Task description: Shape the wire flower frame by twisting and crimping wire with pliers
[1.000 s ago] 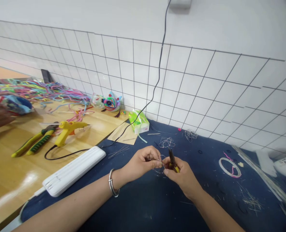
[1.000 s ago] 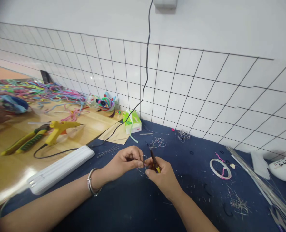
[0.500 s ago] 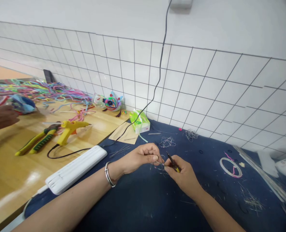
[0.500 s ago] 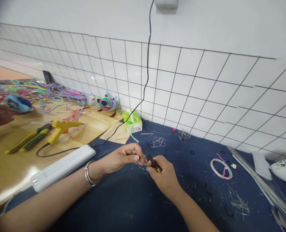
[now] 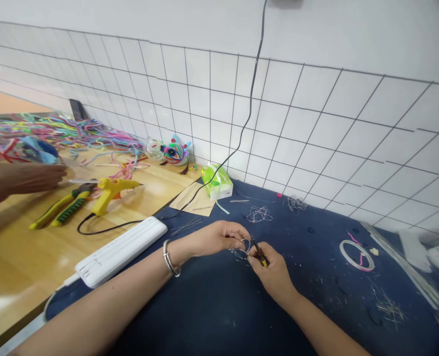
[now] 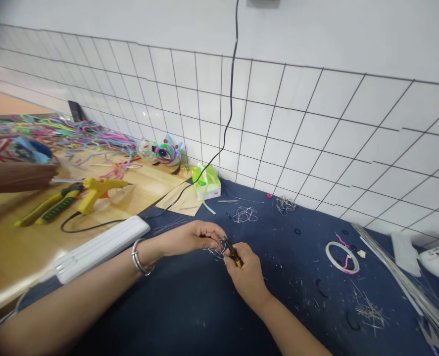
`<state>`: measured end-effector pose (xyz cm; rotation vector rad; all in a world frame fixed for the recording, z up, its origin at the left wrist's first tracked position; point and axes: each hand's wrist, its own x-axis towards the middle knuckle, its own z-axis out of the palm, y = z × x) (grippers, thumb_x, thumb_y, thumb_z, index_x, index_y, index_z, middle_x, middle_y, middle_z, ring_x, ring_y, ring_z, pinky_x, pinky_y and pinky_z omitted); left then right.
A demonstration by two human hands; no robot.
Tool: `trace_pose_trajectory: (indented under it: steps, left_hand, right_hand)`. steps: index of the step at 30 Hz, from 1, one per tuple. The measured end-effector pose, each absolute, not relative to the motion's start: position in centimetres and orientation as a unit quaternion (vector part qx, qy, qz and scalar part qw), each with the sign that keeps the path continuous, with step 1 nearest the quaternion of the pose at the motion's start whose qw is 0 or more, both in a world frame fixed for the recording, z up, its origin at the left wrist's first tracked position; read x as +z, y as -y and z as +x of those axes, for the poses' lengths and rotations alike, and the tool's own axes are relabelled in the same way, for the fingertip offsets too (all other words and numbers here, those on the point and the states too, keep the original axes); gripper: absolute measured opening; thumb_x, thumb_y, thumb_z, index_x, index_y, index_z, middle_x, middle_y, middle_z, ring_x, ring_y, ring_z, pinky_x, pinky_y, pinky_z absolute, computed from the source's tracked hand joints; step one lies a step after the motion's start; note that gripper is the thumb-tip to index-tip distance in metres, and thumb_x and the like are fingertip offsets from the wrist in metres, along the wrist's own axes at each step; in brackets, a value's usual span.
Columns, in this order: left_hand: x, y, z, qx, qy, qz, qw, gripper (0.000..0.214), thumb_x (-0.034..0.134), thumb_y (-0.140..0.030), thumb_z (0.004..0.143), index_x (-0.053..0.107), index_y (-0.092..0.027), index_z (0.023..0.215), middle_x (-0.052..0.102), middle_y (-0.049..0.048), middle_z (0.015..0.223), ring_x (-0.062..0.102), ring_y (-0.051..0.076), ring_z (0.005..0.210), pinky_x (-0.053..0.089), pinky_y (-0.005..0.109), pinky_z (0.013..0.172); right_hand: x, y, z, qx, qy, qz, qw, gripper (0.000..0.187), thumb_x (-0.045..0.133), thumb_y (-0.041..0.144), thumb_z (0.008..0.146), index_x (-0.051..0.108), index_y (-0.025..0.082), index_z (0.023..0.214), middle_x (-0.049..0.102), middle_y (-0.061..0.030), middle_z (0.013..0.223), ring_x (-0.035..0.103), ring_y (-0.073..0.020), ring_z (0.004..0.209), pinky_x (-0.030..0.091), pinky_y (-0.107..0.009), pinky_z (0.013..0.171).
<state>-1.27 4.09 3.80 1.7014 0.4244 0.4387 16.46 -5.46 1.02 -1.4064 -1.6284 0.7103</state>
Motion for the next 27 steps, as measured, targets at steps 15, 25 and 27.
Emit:
trace_pose_trajectory:
  steps: [15, 25, 27]
  left_hand:
    - [3.5, -5.4, -2.0, 0.155, -0.177, 0.826, 0.512, 0.009, 0.054, -0.014, 0.077, 0.061, -0.012, 0.081, 0.062, 0.0026, 0.08, 0.055, 0.011, 0.074, 0.042, 0.022, 0.068]
    - [4.0, -5.7, -2.3, 0.181, -0.105, 0.852, 0.481, 0.012, 0.051, -0.003, 0.074, 0.059, -0.012, 0.069, 0.063, 0.0073, 0.09, 0.058, 0.014, 0.083, 0.044, 0.026, 0.075]
    - [4.0, -5.7, -2.3, 0.178, -0.106, 0.852, 0.482, 0.013, 0.051, -0.002, 0.074, 0.058, -0.012, 0.069, 0.063, 0.0075, 0.091, 0.058, 0.014, 0.084, 0.045, 0.026, 0.075]
  right_hand:
    - [-0.7, 5.6, 16.0, 0.228, 0.671, -0.54, 0.454, 0.007, 0.051, 0.022, 0.08, 0.057, 0.023, 0.078, 0.053, -0.0008, 0.075, 0.049, -0.0155, 0.073, 0.04, -0.029, 0.072]
    - [-0.7, 5.8, 15.9, 0.228, 0.69, -0.512, 0.458, 0.009, 0.051, 0.018, 0.078, 0.058, 0.023, 0.079, 0.054, -0.0011, 0.077, 0.05, -0.0159, 0.076, 0.04, -0.029, 0.073]
    - [-0.6, 5.9, 15.9, 0.238, 0.683, -0.515, 0.459, 0.009, 0.051, 0.018, 0.077, 0.059, 0.023, 0.078, 0.053, -0.0009, 0.077, 0.05, -0.0158, 0.075, 0.039, -0.029, 0.073]
